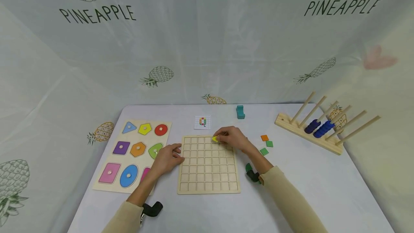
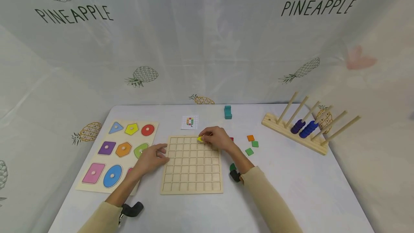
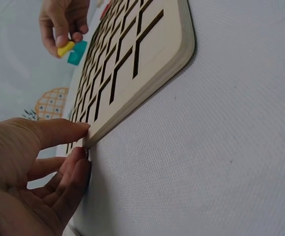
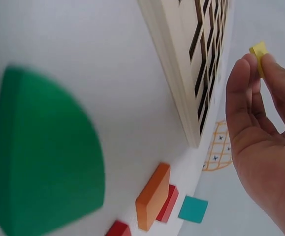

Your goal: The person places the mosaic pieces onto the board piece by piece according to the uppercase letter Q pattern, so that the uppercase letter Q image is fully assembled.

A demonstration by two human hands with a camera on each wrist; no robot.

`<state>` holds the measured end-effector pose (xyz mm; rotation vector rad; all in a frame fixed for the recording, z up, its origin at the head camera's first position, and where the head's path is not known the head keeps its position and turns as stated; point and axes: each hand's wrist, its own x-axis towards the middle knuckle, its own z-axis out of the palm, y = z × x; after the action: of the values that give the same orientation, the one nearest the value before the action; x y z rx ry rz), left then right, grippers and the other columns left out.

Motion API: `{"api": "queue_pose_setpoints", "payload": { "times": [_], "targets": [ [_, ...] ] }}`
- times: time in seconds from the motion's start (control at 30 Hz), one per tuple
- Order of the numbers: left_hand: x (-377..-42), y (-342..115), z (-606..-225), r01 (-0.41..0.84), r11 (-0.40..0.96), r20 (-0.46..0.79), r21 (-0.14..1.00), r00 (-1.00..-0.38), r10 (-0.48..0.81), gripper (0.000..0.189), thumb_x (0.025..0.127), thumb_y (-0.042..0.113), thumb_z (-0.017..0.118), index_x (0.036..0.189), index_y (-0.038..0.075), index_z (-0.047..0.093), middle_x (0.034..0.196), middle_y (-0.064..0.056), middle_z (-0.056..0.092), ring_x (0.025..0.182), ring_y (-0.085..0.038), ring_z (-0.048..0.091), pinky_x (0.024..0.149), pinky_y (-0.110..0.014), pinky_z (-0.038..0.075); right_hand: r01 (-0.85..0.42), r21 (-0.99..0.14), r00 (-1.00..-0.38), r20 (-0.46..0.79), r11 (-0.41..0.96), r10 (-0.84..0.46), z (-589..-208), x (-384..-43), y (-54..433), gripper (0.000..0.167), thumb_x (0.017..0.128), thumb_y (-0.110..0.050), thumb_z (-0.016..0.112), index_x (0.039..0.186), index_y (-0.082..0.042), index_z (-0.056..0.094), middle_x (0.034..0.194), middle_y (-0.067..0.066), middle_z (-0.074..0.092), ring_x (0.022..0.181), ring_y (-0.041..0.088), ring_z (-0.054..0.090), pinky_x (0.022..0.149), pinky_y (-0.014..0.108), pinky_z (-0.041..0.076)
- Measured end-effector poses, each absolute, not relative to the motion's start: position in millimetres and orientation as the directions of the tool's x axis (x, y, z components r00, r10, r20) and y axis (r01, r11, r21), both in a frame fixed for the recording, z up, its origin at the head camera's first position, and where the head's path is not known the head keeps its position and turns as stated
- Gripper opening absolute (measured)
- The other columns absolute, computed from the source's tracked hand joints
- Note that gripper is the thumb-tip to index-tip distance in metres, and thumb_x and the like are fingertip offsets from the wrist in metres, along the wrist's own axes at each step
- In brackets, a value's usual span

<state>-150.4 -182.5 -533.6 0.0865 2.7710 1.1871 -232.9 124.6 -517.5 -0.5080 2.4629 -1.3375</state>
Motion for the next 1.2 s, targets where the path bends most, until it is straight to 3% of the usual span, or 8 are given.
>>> {"api": "queue_pose_setpoints", "payload": {
  "times": [0.27, 0.77, 1.2],
  "targets": [
    [-150, -181, -533, -0.024, 0.697, -0.110, 0.717, -0.991, 0.079, 0.058, 0.079, 0.013, 0.083, 0.132, -0.001, 0.063, 0.096, -0.002, 0.067, 0.080, -0.009, 0.066, 0.072, -0.031, 0.051, -0.139, -0.884, -0.859, -0.117, 0.447, -0.498, -519, -231, 111, 0.012, 0.095, -0.017, 0.070, 0.101, -0.008, 0.075, 0.085, 0.010, 0.074, 0.076, 0.025, 0.070, 0.070, 0.032, 0.056],
    [-149, -179, -532, -0.046, 0.693, -0.113, 0.720, -0.992, 0.052, 0.055, 0.080, 0.014, 0.083, 0.130, 0.001, 0.065, 0.096, -0.003, 0.068, 0.083, -0.013, 0.069, 0.073, -0.033, 0.054, -0.128, -0.873, -0.847, -0.151, 0.470, -0.510, -529, -231, 86, 0.007, 0.093, -0.017, 0.072, 0.094, -0.011, 0.075, 0.077, 0.002, 0.070, 0.068, 0.013, 0.063, 0.064, 0.025, 0.051],
    [-149, -180, -534, -0.065, 0.675, -0.136, 0.735, -0.989, 0.053, 0.055, 0.081, 0.013, 0.082, 0.131, 0.001, 0.064, 0.099, -0.003, 0.067, 0.085, -0.014, 0.069, 0.075, -0.034, 0.055, -0.229, -0.786, -0.829, -0.153, 0.575, -0.539, -520, -230, 67, 0.007, 0.093, -0.017, 0.073, 0.090, -0.011, 0.076, 0.076, 0.001, 0.071, 0.065, 0.010, 0.060, 0.062, 0.025, 0.047]
  ]
}}
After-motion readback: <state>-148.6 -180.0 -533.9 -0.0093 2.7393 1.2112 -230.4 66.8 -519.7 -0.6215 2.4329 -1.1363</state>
